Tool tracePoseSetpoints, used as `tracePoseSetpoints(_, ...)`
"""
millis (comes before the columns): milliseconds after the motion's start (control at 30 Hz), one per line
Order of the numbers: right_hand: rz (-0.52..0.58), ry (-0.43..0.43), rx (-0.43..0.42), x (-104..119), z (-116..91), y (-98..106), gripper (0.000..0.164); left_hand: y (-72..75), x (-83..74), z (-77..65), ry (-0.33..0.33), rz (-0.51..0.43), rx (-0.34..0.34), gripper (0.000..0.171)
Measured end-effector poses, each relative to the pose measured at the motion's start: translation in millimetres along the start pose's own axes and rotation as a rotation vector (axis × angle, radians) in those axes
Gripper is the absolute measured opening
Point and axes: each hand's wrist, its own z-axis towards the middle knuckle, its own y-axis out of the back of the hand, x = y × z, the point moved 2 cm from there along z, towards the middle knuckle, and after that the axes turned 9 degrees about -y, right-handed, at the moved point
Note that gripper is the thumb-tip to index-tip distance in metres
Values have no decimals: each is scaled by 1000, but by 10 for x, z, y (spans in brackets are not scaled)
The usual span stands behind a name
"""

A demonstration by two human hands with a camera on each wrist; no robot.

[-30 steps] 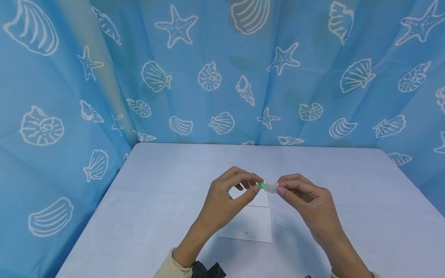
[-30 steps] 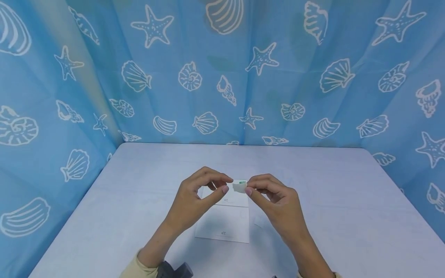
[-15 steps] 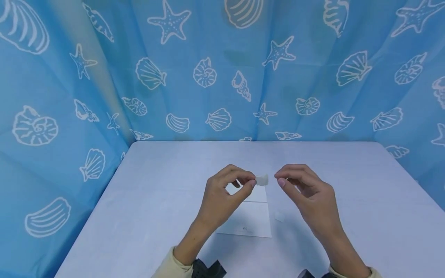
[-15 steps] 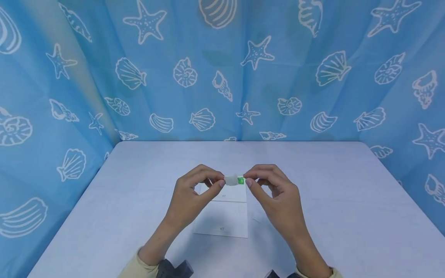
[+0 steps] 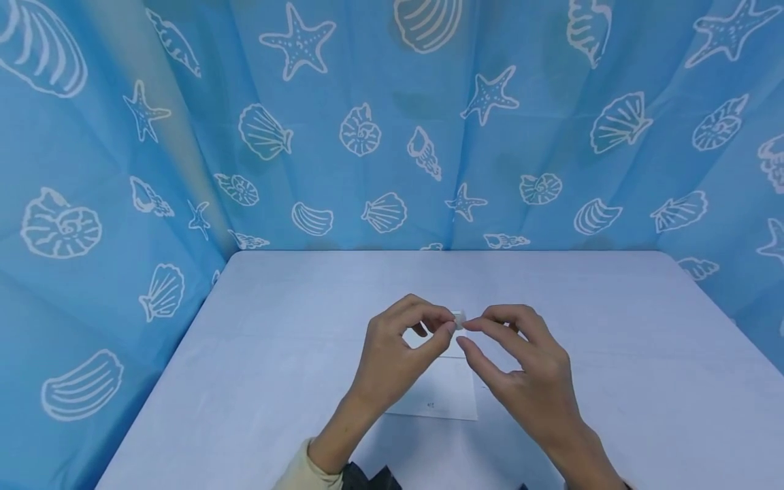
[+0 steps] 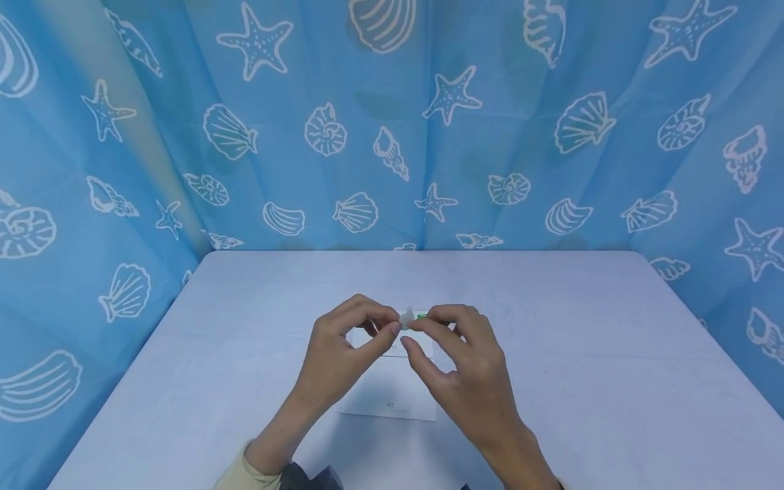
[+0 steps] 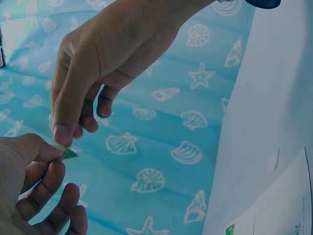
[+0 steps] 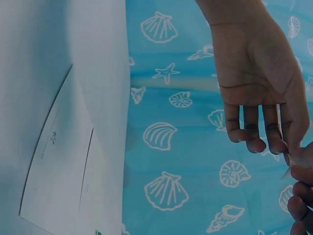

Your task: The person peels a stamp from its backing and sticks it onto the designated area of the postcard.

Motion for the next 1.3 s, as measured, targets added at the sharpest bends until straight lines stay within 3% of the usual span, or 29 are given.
tracePoseSetpoints(367, -28, -38, -1, -37, -44, -28, 44, -36, -38, -23, 12, 17, 21, 9)
tracePoseSetpoints(533, -32, -18, -19, -52, -33, -30, 41, -56, -34, -28, -22, 47, 14, 8)
tracePoseSetpoints(833, -47, -69, 26, -66, 14, 45, 13, -51, -38, -27, -54, 116, -4, 10)
tracePoseSetpoints(967, -47, -141, 41, -102, 55, 131, 14, -39, -31, -23, -63, 129, -17, 10)
tracePoseSetpoints(1100, -86, -275, 85, -213, 101, 255, 11, -28, -11, -18, -71, 139, -26, 9)
tracePoseSetpoints(1300, -174, -513, 315, -507, 85, 304, 5, -18, 2, -15, -69, 145, -25, 9)
